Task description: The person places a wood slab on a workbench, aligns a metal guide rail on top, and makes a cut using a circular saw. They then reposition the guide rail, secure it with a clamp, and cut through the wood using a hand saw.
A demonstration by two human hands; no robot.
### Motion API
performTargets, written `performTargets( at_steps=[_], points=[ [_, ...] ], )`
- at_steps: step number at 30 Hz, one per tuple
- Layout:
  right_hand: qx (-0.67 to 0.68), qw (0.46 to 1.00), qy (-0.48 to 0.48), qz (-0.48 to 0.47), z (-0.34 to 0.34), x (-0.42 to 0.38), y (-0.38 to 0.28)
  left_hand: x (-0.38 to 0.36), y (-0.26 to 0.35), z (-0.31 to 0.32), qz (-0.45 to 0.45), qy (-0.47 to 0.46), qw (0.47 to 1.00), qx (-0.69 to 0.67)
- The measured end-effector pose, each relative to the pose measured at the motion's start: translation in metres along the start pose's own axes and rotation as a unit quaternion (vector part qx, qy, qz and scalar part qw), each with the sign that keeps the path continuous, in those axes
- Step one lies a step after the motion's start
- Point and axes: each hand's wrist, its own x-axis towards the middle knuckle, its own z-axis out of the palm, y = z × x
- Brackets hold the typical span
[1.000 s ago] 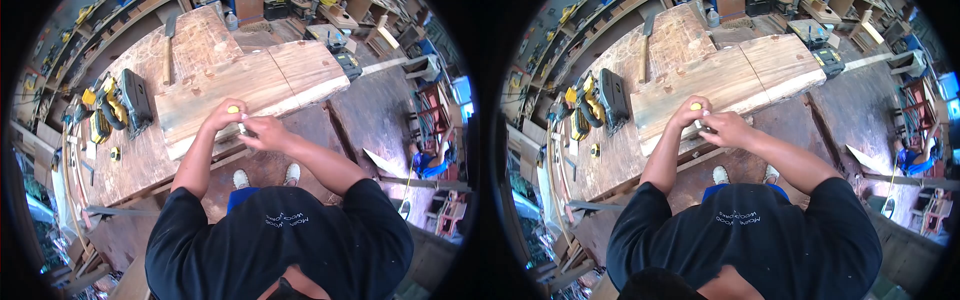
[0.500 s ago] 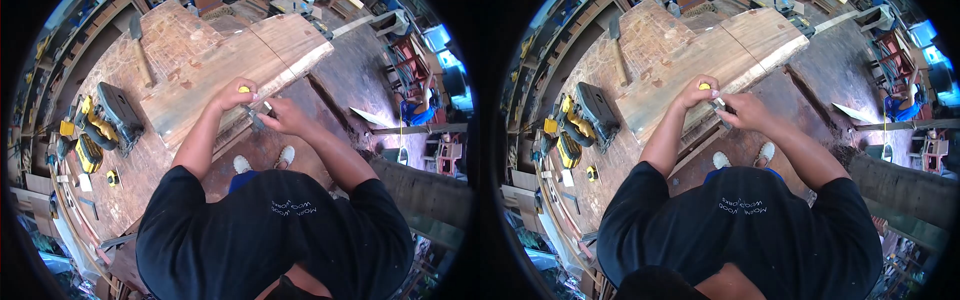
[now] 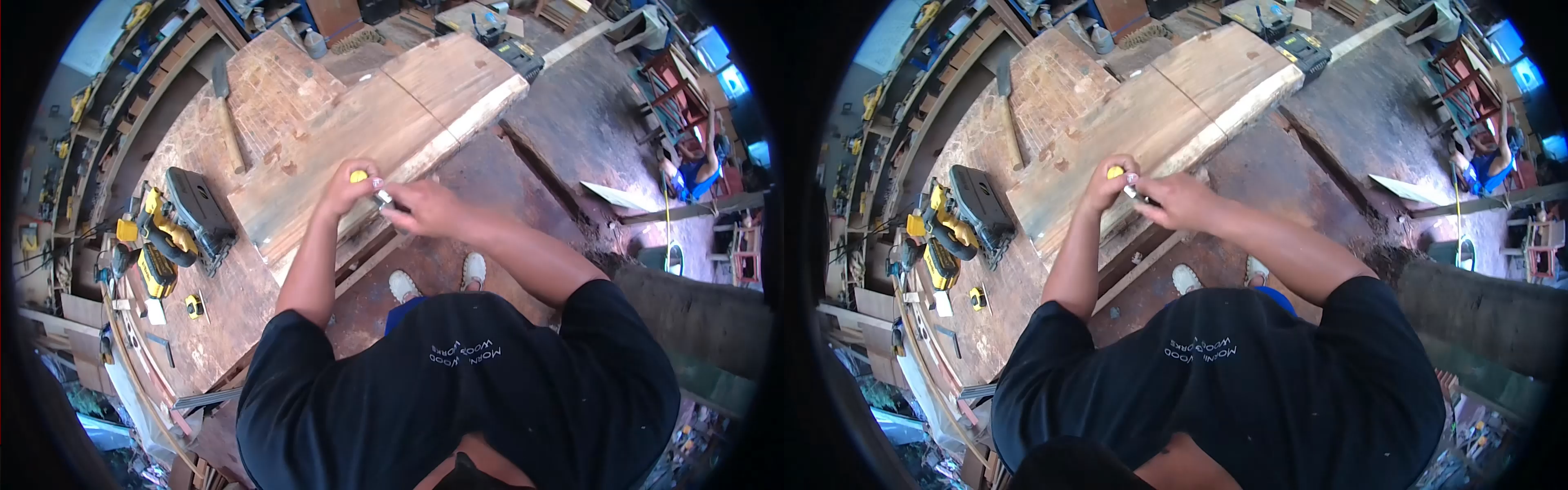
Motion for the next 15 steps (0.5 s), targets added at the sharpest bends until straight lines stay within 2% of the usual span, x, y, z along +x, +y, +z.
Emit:
performTargets(
  at_steps=[1,2,3,4,7,9,10,11,12,13,15],
  points=[
    [-0.002,1.0,-0.002,-0.005,-0.002,0.003,0.004,-0.007,0.003,0.017,0.03,0.127,0.99,0.054],
    [0.013,1.0,-0.013,-0.005,-0.001,0.003,0.007,-0.009,0.0,0.036,0.061,0.269,0.957,0.093],
    [0.018,1.0,-0.01,-0.01,-0.003,0.005,0.009,-0.012,-0.004,0.057,0.089,0.404,0.901,0.128],
    [0.03,0.999,-0.032,-0.014,-0.003,0.006,0.01,-0.013,0.017,0.082,0.067,0.447,0.891,0.044],
    [0.068,0.995,-0.045,-0.051,-0.008,0.01,0.015,-0.003,0.002,0.075,0.033,0.492,0.867,0.064],
    [0.059,0.995,-0.065,-0.054,-0.012,0.01,0.014,-0.004,0.002,0.051,0.016,0.476,0.876,0.074],
    [0.067,0.993,-0.076,-0.057,-0.014,0.011,0.013,-0.01,-0.002,0.032,0.022,0.324,0.946,0.007],
    [0.069,0.992,-0.081,-0.063,-0.015,0.013,0.017,-0.013,-0.003,0.019,0.029,0.162,0.985,-0.061],
    [0.076,0.992,-0.065,-0.072,-0.012,0.014,0.021,-0.011,0.004,0.015,-0.026,0.143,0.988,-0.053],
    [0.086,0.992,-0.051,-0.082,-0.008,0.014,0.02,-0.01,0.005,0.015,-0.021,0.137,0.989,-0.055],
    [0.082,0.99,-0.074,-0.088,-0.011,0.017,0.021,-0.009,-0.011,0.029,0.06,0.279,0.958,-0.014]
  ],
)
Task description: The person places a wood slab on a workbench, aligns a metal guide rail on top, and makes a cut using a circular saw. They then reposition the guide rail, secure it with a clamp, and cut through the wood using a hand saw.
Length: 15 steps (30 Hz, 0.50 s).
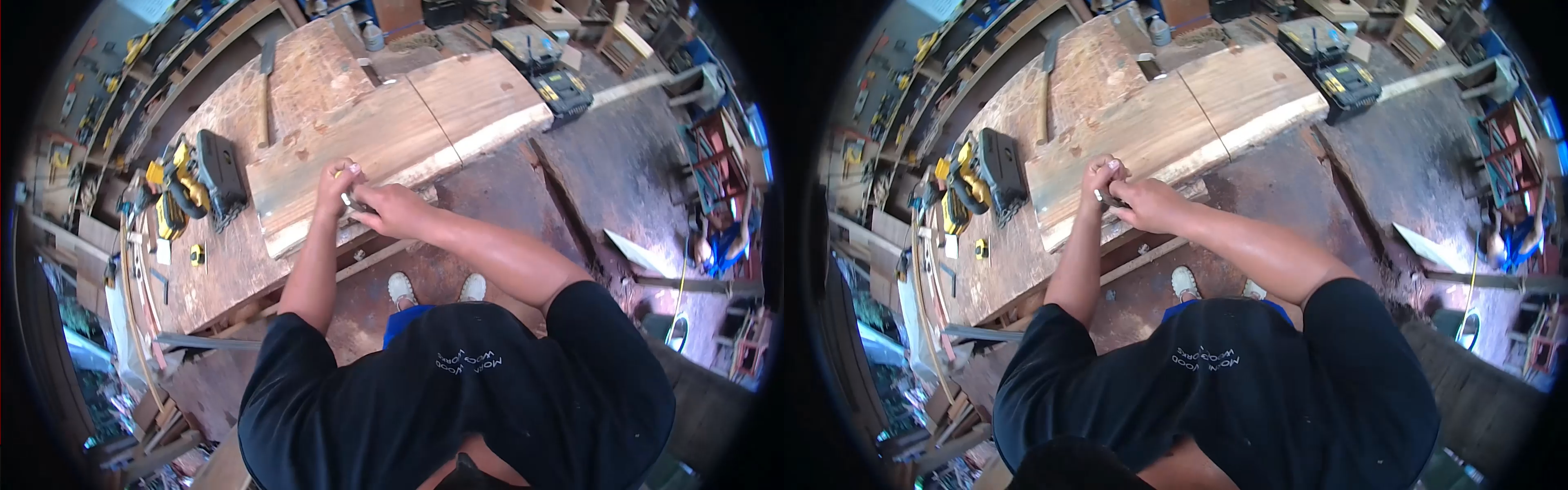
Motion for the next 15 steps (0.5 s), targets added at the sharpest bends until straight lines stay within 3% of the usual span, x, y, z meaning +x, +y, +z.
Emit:
performTargets(
  at_steps=[1,3,4,7,9,10,12,13,15],
  points=[
    [0.001,1.0,-0.008,0.015,-0.001,0.0,-0.002,-0.005,0.002,0.015,0.005,0.011,1.0,0.002],
    [0.009,1.0,-0.009,0.024,0.005,0.0,0.003,-0.019,0.007,0.047,0.041,0.28,0.957,0.065],
    [0.008,1.0,-0.019,0.018,0.002,0.0,-0.001,-0.018,0.002,0.048,0.043,0.281,0.958,0.045],
    [0.013,0.997,-0.046,0.06,-0.008,0.002,-0.013,-0.012,0.013,0.028,-0.018,0.247,0.96,0.126],
    [0.002,0.997,-0.044,0.061,-0.006,0.001,-0.017,-0.006,0.022,0.003,-0.043,-0.058,0.997,0.018],
    [-0.008,0.997,-0.032,0.065,-0.007,0.002,-0.019,0.002,0.022,-0.005,-0.041,-0.057,0.997,0.016],
    [-0.016,0.993,-0.06,0.103,-0.007,0.001,-0.02,0.012,0.02,-0.013,-0.095,-0.185,0.978,0.033],
    [-0.012,0.995,-0.046,0.089,-0.006,0.001,-0.017,0.007,0.022,-0.008,-0.088,-0.151,0.983,0.048],
    [-0.017,0.996,-0.026,0.088,-0.003,0.0,-0.018,-0.008,0.02,0.012,-0.024,0.001,0.998,0.064]
  ],
)
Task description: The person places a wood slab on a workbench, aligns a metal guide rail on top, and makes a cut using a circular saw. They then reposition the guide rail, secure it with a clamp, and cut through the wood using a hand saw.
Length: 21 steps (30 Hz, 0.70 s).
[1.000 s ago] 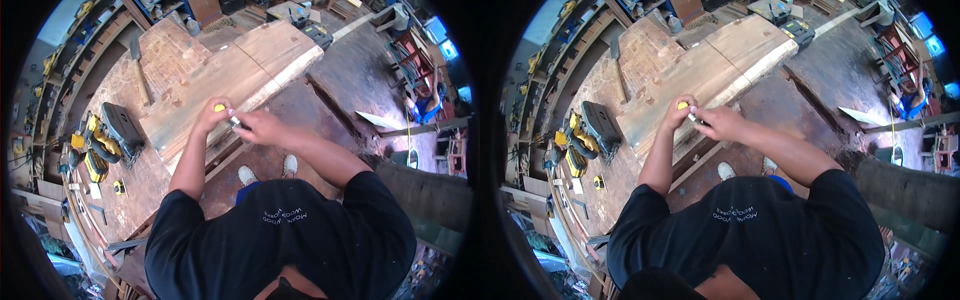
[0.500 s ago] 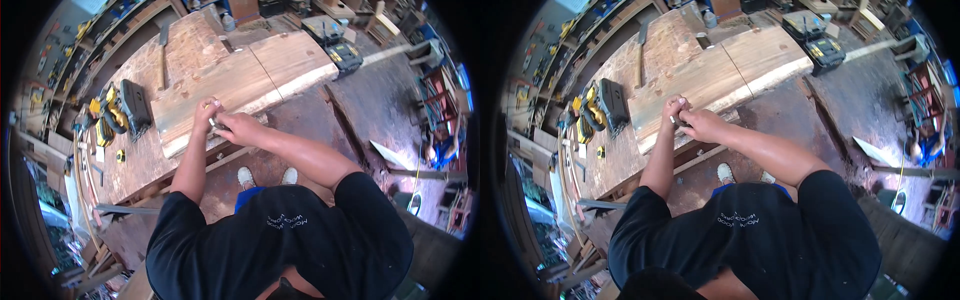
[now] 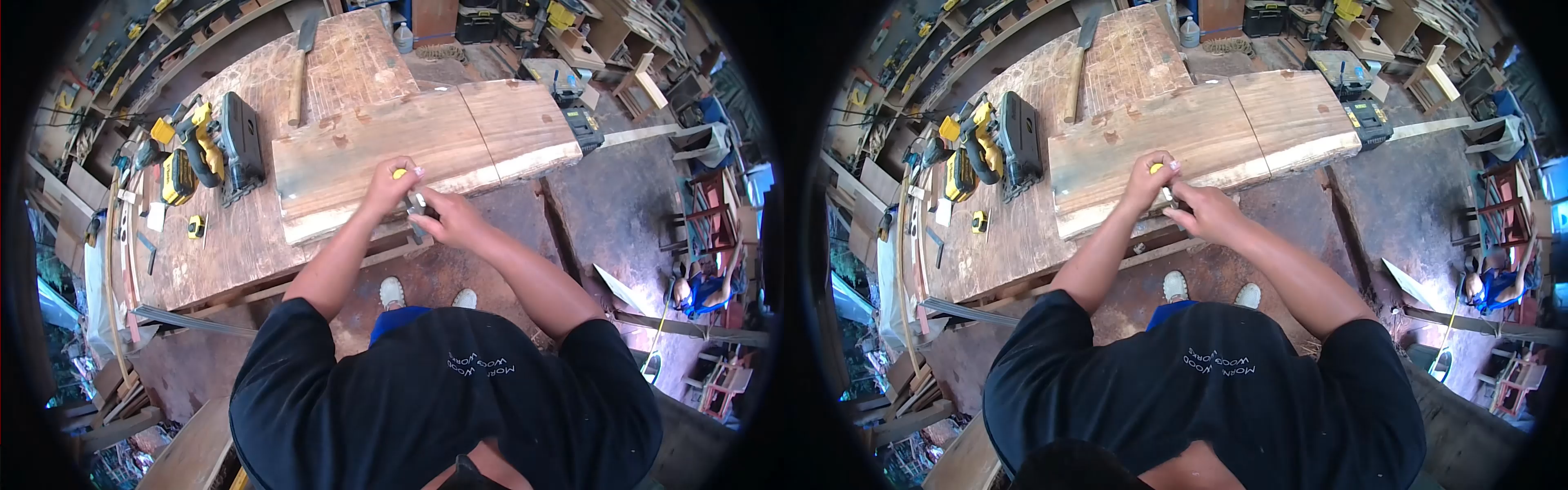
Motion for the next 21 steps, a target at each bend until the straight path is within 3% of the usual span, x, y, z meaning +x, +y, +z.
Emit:
performTargets(
  at_steps=[1,5,6,7,8,12,13,14,17,18,19,21],
  points=[
    [-0.004,1.0,0.0,0.004,-0.001,-0.001,-0.003,-0.004,0.0,0.01,0.035,0.084,0.996,0.02],
    [0.001,0.999,-0.022,0.024,-0.003,0.003,-0.003,-0.002,0.007,0.005,0.078,0.121,0.986,0.085],
    [0.01,0.999,-0.024,0.043,-0.001,0.0,-0.002,0.007,0.002,-0.01,0.038,-0.047,0.998,0.031],
    [0.016,0.998,-0.026,0.062,0.001,-0.001,-0.003,0.017,0.002,-0.021,-0.002,-0.213,0.977,-0.026],
    [0.016,0.999,-0.01,0.045,0.001,0.0,-0.006,0.03,0.004,-0.03,0.001,-0.312,0.95,0.002],
    [0.037,0.996,0.003,0.083,-0.002,-0.001,-0.016,0.031,0.013,-0.023,-0.025,-0.369,0.929,0.005],
    [0.013,0.995,-0.005,0.099,-0.003,-0.002,-0.019,0.015,0.01,-0.013,0.044,-0.211,0.976,0.043],
    [-0.01,0.993,-0.013,0.116,-0.003,-0.004,-0.021,0.005,0.007,-0.007,0.11,-0.046,0.99,0.078],
    [-0.015,0.994,0.019,0.106,0.005,-0.007,-0.016,0.002,0.0,-0.001,0.07,-0.018,0.993,0.089],
    [-0.017,0.993,0.028,0.114,0.007,-0.007,-0.019,0.009,0.003,-0.004,0.059,-0.072,0.993,0.067],
    [0.011,0.995,0.041,0.094,0.008,-0.006,-0.022,0.02,0.001,-0.014,0.009,-0.198,0.98,0.025],
    [0.034,0.995,0.061,0.077,0.007,-0.005,-0.024,0.045,0.004,-0.033,-0.027,-0.423,0.906,-0.001]
  ],
)
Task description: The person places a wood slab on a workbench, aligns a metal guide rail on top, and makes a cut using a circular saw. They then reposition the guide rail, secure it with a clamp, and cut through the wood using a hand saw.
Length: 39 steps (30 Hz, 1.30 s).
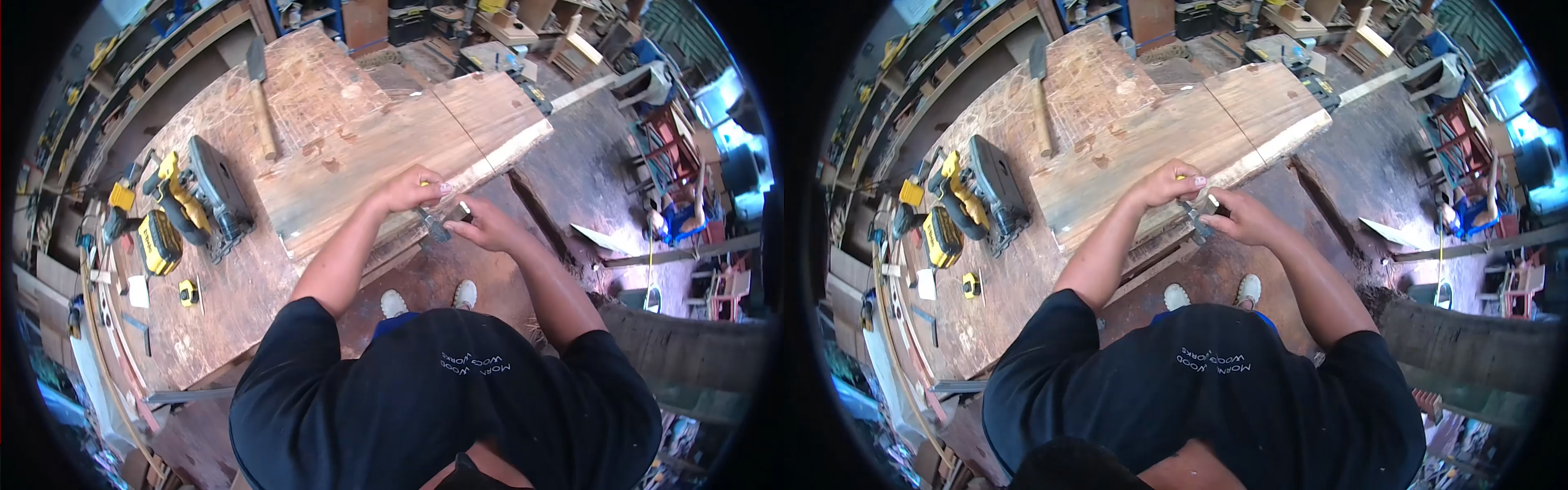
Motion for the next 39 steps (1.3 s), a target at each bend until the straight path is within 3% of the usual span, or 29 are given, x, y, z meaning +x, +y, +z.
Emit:
performTargets(
  at_steps=[2,4,6,7,9,10,12,13,14,16,17,18,19,20,26,39],
  points=[
    [0.012,0.997,-0.027,0.076,0.0,-0.004,-0.001,-0.004,0.004,0.0,-0.014,-0.003,1.0,0.026],
    [-0.02,0.997,-0.011,0.069,0.001,-0.004,0.001,0.001,0.02,0.003,-0.017,-0.001,0.998,0.058],
    [-0.038,0.997,0.001,0.072,0.005,-0.01,0.002,-0.013,0.034,0.023,0.098,0.211,0.971,0.056],
    [-0.034,0.995,-0.004,0.092,0.005,-0.01,0.004,-0.02,0.059,0.019,0.163,0.168,0.972,0.006],
    [-0.035,0.993,-0.005,0.116,0.007,-0.01,0.008,-0.033,0.121,0.026,0.373,0.093,0.918,-0.099],
    [-0.032,0.993,-0.013,0.114,0.009,-0.01,0.014,-0.042,0.153,0.027,0.431,0.016,0.896,-0.104],
    [0.04,0.996,-0.012,0.076,0.014,-0.008,0.026,-0.059,0.218,0.035,0.506,-0.148,0.842,-0.112],
    [0.053,0.994,-0.017,0.091,0.009,-0.007,0.012,-0.068,0.239,0.033,0.516,-0.198,0.831,-0.066],
    [0.065,0.992,-0.024,0.103,0.003,-0.005,-0.001,-0.065,0.265,0.039,0.541,-0.297,0.785,-0.056],
    [0.096,0.994,0.009,0.045,0.008,-0.004,0.014,-0.081,0.271,0.055,0.528,-0.243,0.81,-0.079],
    [0.014,0.994,-0.002,0.106,0.0,-0.003,-0.001,-0.082,0.273,0.056,0.533,-0.23,0.811,-0.065],
    [0.024,0.995,-0.015,0.101,0.002,-0.009,0.004,-0.087,0.274,0.065,0.529,-0.214,0.818,-0.067],
    [0.06,0.993,-0.028,0.094,-0.008,0.02,-0.102,-0.089,0.26,0.068,0.527,-0.201,0.823,-0.065],
    [0.094,0.991,-0.039,0.085,-0.003,-0.012,0.018,-0.091,0.275,0.079,0.525,-0.19,0.827,-0.061],
    [0.221,0.969,-0.104,0.045,-0.027,-0.029,0.046,-0.071,0.264,0.123,0.518,-0.116,0.846,-0.055],
    [0.297,0.923,-0.244,-0.008,-0.073,-0.038,0.085,-0.001,0.223,0.221,0.529,0.002,0.847,-0.043]
  ],
)
